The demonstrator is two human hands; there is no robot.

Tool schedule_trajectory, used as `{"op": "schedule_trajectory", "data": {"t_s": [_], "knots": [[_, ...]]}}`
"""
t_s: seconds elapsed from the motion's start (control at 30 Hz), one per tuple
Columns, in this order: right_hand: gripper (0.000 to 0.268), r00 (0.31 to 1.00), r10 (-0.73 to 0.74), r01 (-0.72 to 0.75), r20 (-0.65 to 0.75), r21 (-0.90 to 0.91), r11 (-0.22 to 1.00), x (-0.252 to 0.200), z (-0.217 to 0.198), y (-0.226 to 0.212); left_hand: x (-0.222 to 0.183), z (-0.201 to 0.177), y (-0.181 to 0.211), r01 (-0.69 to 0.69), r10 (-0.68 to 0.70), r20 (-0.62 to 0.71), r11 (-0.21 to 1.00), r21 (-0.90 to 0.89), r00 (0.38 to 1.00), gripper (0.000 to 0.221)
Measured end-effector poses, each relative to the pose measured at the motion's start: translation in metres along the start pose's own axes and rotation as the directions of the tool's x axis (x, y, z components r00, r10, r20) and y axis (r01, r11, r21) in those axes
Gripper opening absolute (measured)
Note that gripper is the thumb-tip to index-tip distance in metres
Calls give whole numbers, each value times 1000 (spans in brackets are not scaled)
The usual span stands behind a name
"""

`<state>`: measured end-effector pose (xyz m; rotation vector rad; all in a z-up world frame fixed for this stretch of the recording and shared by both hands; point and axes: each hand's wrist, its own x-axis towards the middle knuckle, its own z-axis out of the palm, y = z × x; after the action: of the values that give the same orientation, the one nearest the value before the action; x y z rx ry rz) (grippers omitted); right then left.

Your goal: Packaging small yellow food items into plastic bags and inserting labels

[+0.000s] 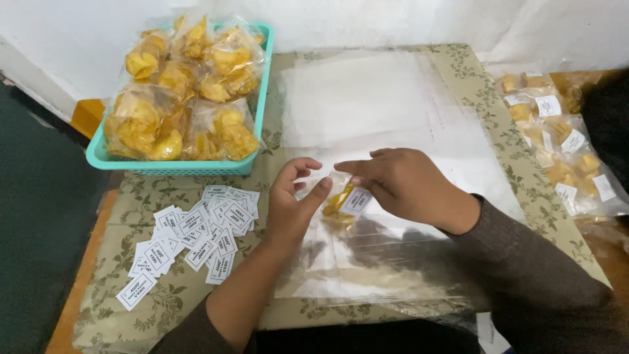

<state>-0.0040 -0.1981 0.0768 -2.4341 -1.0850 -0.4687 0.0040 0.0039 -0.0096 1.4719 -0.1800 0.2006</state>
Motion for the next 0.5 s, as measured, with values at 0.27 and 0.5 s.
{"op": "schedule_trajectory", "data": {"t_s": [0.27, 0.5], "knots": [[28, 912, 401, -318, -87, 466, 826, 7, -27, -10, -6, 6, -10, 146, -61, 313, 955, -256, 948, 84], [36, 907, 396, -420, 140, 313, 852, 4, -40, -17, -7, -3, 4, -67, 40, 314, 995, 73, 948, 46]]}}
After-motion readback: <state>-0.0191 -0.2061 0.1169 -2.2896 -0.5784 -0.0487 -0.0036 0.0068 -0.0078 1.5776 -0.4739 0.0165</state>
